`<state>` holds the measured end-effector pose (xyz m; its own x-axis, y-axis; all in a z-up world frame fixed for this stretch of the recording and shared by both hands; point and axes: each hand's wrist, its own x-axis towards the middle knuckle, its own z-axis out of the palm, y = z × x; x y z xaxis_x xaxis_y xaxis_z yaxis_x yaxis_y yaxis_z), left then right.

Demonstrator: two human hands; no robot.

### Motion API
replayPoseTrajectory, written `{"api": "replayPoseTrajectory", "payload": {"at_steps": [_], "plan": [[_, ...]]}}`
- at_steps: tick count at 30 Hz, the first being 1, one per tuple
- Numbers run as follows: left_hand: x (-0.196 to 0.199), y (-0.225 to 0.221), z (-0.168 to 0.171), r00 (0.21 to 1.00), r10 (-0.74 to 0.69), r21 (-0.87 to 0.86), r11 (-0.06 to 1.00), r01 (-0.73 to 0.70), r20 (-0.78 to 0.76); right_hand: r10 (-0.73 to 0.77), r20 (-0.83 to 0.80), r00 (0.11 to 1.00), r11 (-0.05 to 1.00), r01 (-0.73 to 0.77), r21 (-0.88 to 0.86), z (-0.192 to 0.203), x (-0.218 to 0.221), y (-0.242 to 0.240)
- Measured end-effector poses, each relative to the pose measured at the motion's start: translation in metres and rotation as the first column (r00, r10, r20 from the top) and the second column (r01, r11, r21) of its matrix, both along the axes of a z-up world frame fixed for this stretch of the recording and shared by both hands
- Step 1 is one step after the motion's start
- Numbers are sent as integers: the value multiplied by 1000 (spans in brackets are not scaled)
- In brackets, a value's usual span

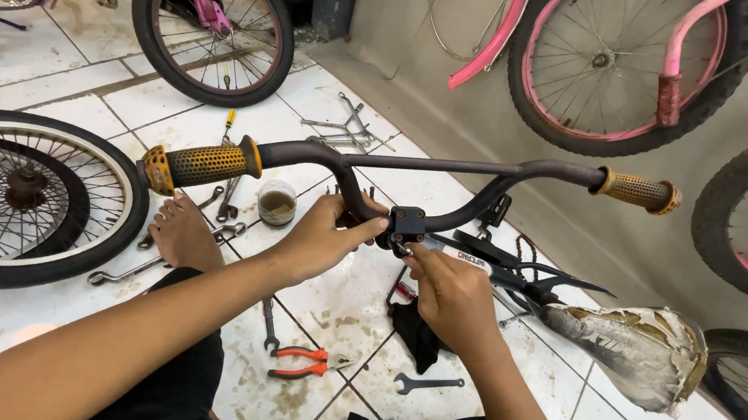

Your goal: Securing the stem assembly on a bicycle handlebar by tightening bolts with a tool.

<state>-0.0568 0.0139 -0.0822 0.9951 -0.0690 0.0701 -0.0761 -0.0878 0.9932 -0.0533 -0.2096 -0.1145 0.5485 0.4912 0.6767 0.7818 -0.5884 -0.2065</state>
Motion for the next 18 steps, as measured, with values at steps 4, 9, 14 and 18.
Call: {"api": "replayPoseTrajectory", "payload": {"at_steps": [4,9,14,18], "plan": [[-2,0,4,1000,-4,4,1000,4,7,-5,-105,995,998,11,59,18,-5,5],[-3,2,7,1000,-6,1,1000,6,-3,118,-129,985,957,-78,280,17,-2,9],[-2,2,5,1000,-12,1,1000,12,9,146,-35,989,953,-131,273,14,5,10],[-2,3,7,999,-26,3,1000,26,19,144,37,989,959,-148,242,17,5,15]]}}
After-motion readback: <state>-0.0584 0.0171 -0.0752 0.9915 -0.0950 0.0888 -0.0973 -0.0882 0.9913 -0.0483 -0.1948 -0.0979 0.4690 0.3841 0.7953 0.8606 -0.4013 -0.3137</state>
